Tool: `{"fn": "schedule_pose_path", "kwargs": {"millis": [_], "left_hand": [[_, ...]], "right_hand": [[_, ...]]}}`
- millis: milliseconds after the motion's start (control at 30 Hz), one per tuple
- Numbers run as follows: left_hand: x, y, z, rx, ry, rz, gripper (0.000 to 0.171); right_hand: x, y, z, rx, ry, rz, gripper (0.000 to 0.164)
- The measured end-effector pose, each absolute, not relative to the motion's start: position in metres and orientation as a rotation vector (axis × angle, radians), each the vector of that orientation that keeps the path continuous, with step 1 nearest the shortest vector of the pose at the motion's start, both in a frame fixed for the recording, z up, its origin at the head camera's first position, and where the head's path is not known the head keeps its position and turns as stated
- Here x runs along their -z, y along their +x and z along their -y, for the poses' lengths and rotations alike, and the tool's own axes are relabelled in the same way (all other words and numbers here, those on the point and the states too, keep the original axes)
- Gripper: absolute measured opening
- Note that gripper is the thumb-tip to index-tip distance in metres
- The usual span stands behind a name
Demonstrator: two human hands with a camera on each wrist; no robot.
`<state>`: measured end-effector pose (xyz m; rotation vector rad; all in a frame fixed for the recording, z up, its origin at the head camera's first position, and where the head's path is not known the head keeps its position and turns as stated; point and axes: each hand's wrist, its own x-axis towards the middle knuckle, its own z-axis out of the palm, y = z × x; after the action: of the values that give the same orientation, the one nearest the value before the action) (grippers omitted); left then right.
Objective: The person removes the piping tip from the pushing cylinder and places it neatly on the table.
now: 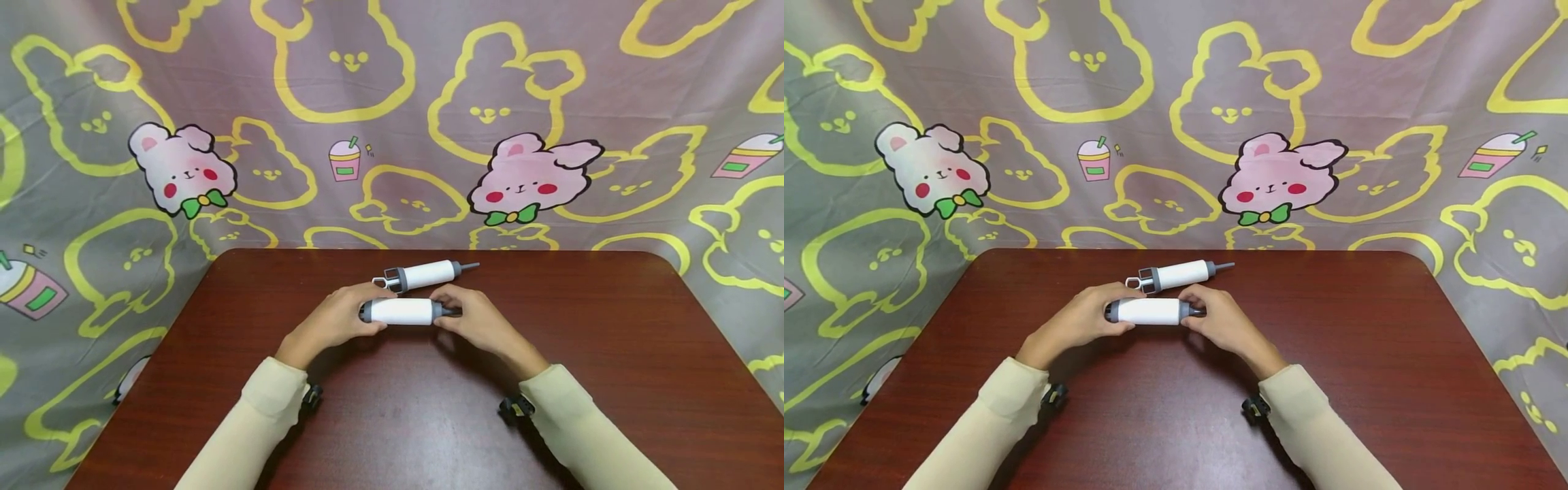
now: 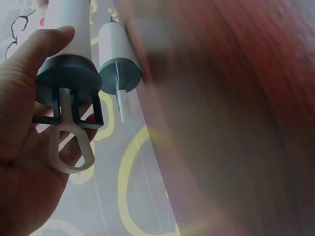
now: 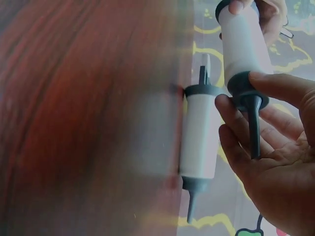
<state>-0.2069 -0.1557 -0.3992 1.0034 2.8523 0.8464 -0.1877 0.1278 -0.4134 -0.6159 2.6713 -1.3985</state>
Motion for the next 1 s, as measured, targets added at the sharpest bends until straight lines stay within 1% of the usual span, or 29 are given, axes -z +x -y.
{"fn": "schedule_pose_path", "kwargs": {"millis": [600,1000], "left_hand": [[0.396,-0.205,0.145,-0.967,1.115,-2.843,0.048],[0.389,-0.200,0.143,-0.977,1.120,-2.881,0.049]], "right_hand": [[0.406,-0.187,-0.148,1.496,-0.558,-2.618,0.028],[0.402,-0.190,-0.157,1.545,-0.540,-2.536,0.030]]}}
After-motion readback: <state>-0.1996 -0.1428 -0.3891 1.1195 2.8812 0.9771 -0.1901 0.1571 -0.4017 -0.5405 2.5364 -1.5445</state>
